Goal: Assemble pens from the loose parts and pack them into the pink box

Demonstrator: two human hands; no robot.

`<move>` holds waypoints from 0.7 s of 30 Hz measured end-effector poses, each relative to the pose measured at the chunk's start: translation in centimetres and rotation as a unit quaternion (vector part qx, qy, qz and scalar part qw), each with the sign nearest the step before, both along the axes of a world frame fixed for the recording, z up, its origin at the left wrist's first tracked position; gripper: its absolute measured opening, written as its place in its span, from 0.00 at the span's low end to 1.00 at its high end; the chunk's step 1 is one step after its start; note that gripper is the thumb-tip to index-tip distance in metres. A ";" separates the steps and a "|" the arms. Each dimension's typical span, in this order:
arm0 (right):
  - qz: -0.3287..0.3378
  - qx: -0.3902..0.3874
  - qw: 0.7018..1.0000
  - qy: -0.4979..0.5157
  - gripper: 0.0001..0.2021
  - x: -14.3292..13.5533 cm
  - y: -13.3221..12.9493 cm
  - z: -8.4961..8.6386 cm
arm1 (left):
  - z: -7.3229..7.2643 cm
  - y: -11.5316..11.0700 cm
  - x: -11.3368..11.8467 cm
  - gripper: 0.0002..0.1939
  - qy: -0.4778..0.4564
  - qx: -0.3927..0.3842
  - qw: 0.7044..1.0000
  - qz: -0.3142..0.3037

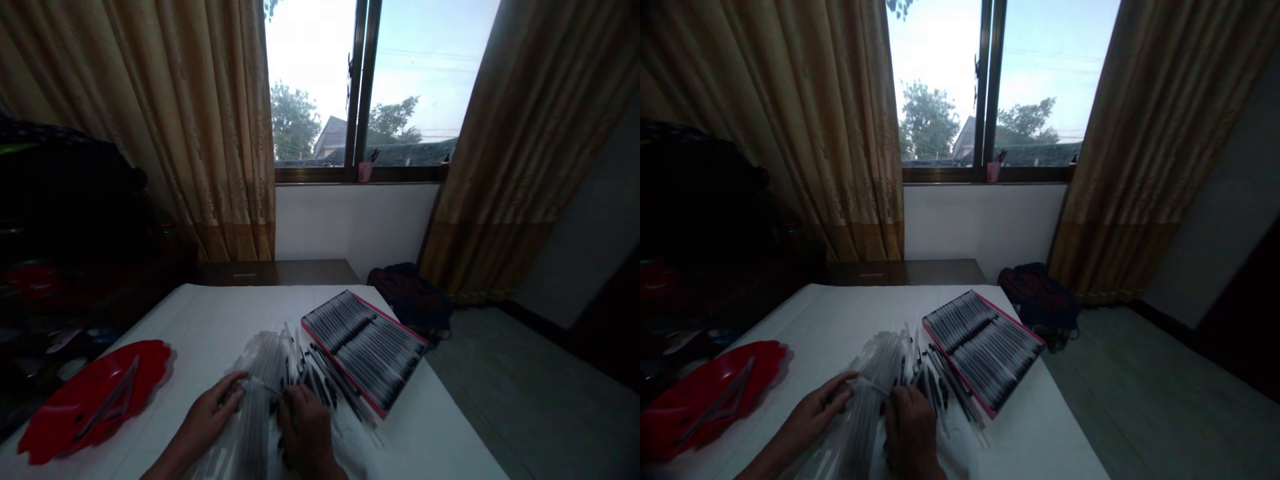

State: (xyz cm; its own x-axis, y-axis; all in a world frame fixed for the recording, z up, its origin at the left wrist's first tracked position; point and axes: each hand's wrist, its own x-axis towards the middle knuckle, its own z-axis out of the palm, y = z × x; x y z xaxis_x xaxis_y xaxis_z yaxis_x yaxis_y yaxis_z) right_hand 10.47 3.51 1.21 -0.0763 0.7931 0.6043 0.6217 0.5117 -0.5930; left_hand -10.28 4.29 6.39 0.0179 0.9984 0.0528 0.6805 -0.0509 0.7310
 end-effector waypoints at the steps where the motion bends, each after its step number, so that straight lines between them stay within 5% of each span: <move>1: -0.008 0.001 1.000 0.017 0.09 0.2 0.2 0.3 | -0.2 0.0 -0.5 0.24 0.005 0.009 0.999 0.034; 7: -0.059 -0.007 0.996 0.064 0.10 3.7 1.2 2.9 | -2.4 -0.7 -3.1 0.19 0.029 0.074 0.972 0.219; 11: -0.130 -0.044 0.990 0.006 0.11 9.4 2.3 3.9 | -3.7 -1.2 -3.9 0.20 0.020 0.047 0.967 0.250; 15: -0.233 -0.166 0.951 -0.115 0.10 15.1 3.3 3.9 | -4.1 -1.0 -4.4 0.22 0.011 0.020 0.967 0.253; 21: -0.250 -0.207 0.928 -0.183 0.08 17.1 4.0 3.5 | -4.5 -0.6 -4.9 0.20 0.009 0.011 0.972 0.234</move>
State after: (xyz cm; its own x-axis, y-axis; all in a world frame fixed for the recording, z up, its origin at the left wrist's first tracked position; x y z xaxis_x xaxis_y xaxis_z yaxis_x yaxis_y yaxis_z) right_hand 27.60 7.49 4.70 0.2243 0.9427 0.2472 0.9186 -0.1198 -0.3766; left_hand -15.18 3.69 1.92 -0.4370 0.8961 0.0773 0.6458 0.2527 0.7205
